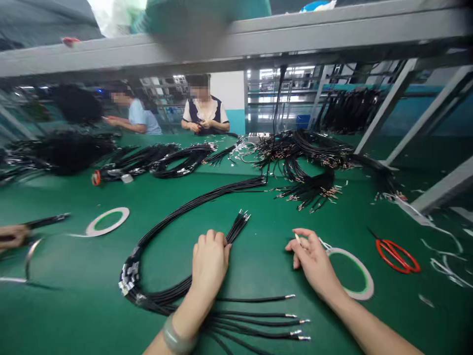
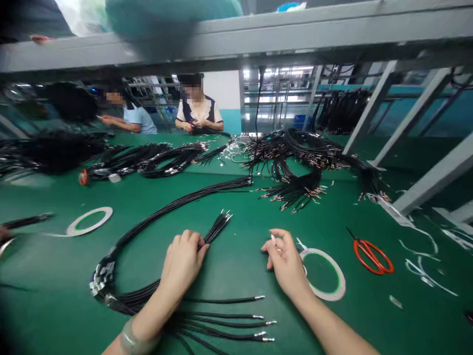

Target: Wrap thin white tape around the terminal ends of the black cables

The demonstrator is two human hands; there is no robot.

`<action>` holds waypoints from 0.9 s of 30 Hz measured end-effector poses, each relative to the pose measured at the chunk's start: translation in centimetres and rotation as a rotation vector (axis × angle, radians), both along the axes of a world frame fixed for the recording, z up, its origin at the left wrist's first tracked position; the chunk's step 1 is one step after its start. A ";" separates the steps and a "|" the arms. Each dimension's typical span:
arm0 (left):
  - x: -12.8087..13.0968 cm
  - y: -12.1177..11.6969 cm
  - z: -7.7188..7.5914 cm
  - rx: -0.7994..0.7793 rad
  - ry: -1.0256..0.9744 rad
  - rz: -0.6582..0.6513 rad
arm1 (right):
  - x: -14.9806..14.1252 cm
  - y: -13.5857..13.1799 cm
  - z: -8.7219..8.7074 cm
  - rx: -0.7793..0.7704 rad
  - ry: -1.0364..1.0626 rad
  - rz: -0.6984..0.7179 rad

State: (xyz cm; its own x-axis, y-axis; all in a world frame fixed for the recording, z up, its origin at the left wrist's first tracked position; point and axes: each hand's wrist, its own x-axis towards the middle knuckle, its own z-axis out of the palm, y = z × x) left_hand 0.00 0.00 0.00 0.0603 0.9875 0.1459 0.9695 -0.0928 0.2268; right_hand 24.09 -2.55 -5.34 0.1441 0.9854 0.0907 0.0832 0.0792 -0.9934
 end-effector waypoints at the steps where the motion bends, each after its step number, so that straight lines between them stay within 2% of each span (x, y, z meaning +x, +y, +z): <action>1: -0.2 0.3 -0.1 -0.001 -0.012 0.007 | 0.1 -0.1 0.1 0.000 0.002 0.001; 8: -1.1 1.5 -0.6 -0.116 -0.149 0.024 | 0.3 0.0 0.2 -0.002 0.014 0.006; 13: -1.4 1.4 0.4 -0.258 -0.280 -0.077 | 0.2 0.1 0.3 -0.010 0.012 0.004; 18: -1.2 1.0 1.1 -0.263 -0.347 -0.094 | 0.3 0.0 0.2 -0.017 0.010 -0.003; 24: -0.5 0.7 0.3 -0.302 -0.374 -0.109 | 0.6 -0.1 0.2 -0.012 0.043 0.004; 27: -0.3 0.5 0.3 -0.325 -0.379 -0.127 | 0.7 -0.1 0.3 -0.013 0.042 0.003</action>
State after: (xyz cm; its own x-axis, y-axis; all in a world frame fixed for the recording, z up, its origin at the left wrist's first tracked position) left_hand -0.30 0.54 0.33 0.1851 0.9737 -0.1327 0.7994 -0.0706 0.5967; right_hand 24.75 -2.63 -5.08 0.1442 0.9870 0.0715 0.0412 0.0662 -0.9970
